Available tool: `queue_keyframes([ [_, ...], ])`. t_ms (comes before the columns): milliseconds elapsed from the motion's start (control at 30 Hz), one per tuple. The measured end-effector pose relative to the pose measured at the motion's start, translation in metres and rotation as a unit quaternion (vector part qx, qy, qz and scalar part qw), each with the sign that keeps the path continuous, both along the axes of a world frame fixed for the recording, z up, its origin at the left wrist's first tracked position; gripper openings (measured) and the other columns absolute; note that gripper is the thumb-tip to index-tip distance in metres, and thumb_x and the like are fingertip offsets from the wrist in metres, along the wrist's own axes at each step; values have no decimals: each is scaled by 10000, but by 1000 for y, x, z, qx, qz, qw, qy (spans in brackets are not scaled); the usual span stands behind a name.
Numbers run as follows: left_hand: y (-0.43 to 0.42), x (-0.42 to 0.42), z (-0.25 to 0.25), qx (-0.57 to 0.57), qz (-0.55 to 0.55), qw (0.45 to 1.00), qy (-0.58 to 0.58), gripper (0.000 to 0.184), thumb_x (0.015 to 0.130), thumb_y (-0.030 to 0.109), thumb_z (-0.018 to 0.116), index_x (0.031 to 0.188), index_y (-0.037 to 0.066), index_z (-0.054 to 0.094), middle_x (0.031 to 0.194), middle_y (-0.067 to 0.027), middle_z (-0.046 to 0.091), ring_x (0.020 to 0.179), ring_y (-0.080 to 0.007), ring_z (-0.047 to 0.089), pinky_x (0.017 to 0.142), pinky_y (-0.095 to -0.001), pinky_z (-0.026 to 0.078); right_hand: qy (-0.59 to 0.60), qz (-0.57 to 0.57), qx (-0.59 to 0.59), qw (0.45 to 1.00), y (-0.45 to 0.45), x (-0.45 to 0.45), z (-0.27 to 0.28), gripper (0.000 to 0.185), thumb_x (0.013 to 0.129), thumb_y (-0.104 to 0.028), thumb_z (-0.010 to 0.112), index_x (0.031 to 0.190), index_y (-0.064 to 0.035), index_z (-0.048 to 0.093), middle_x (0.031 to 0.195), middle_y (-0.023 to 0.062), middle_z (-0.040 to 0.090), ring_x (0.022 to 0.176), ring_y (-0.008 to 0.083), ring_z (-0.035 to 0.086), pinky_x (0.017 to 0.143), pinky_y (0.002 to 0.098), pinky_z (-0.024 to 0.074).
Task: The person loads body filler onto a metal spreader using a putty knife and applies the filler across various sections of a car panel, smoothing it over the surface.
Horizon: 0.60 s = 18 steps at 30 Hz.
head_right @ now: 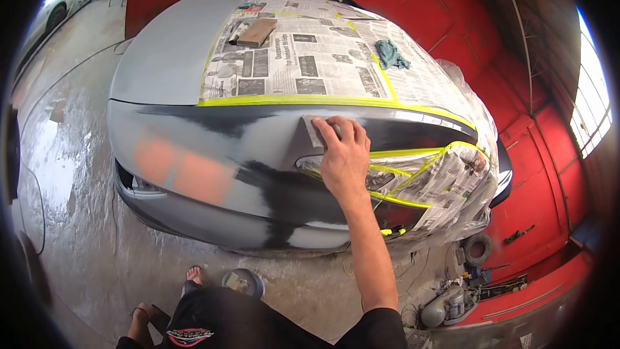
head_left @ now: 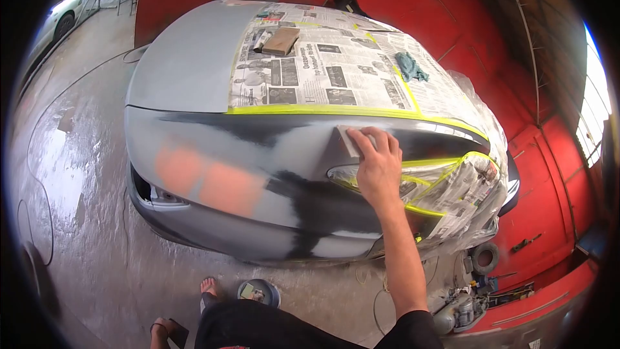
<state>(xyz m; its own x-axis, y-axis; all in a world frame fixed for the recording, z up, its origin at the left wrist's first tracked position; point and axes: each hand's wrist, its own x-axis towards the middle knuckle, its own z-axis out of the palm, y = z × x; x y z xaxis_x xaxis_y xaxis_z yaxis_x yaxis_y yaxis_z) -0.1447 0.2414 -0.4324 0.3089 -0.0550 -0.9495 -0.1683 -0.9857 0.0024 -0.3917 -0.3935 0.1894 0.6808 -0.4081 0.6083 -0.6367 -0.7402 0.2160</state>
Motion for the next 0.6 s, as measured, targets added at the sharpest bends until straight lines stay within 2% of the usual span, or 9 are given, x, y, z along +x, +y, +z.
queue_keyframes([
  [67,4,4,-17,-56,-23,998,-11,656,834,427,920,1283,-39,817,1247,-211,838,1175,-329,807,996,-445,633,8,-2,6,1000,-5,2,0,587,882,35,708,1407,-222,756,1410,61,654,1343,384,590,1125,532,488],
  [167,-3,0,3,-70,-13,997,-41,642,831,406,924,1253,-67,816,1242,-208,839,1183,-325,800,1004,-435,627,10,-2,0,1000,-6,-1,-11,599,877,42,694,1415,-215,753,1428,60,645,1350,384,585,1139,529,477],
  [267,-3,-4,6,-46,-22,998,-35,587,817,394,900,1237,-12,838,1258,-175,843,1196,-299,803,997,-421,617,-3,13,-25,1000,-6,-7,-32,603,887,42,678,1427,-215,755,1449,54,632,1386,374,566,1175,517,453],
  [367,-9,-6,21,7,29,1000,0,606,805,409,904,1222,-25,839,1251,-175,845,1169,-298,813,976,-420,623,-8,23,-53,998,2,-22,-72,607,897,27,689,1441,-233,754,1458,47,629,1419,362,552,1190,509,444],
  [467,2,-2,0,-37,7,999,6,644,801,351,934,1241,-100,799,1183,-213,829,976,-389,823,736,-510,668,-2,21,-39,999,11,-39,-96,592,912,2,702,1444,-252,756,1459,34,634,1429,347,549,1194,499,442],
  [567,-5,-3,22,-21,42,999,-3,655,807,333,933,1270,-106,787,1182,-220,826,984,-398,819,736,-507,668,0,16,-19,1000,19,-46,-82,605,906,18,697,1441,-257,758,1459,35,640,1426,352,552,1195,504,446],
  [600,-8,-1,21,-18,23,1000,-6,658,807,329,932,1276,-108,784,1180,-219,826,977,-397,819,734,-506,667,2,9,-17,1000,19,-46,-72,609,901,19,699,1441,-257,759,1460,38,641,1425,356,553,1194,505,448],
])
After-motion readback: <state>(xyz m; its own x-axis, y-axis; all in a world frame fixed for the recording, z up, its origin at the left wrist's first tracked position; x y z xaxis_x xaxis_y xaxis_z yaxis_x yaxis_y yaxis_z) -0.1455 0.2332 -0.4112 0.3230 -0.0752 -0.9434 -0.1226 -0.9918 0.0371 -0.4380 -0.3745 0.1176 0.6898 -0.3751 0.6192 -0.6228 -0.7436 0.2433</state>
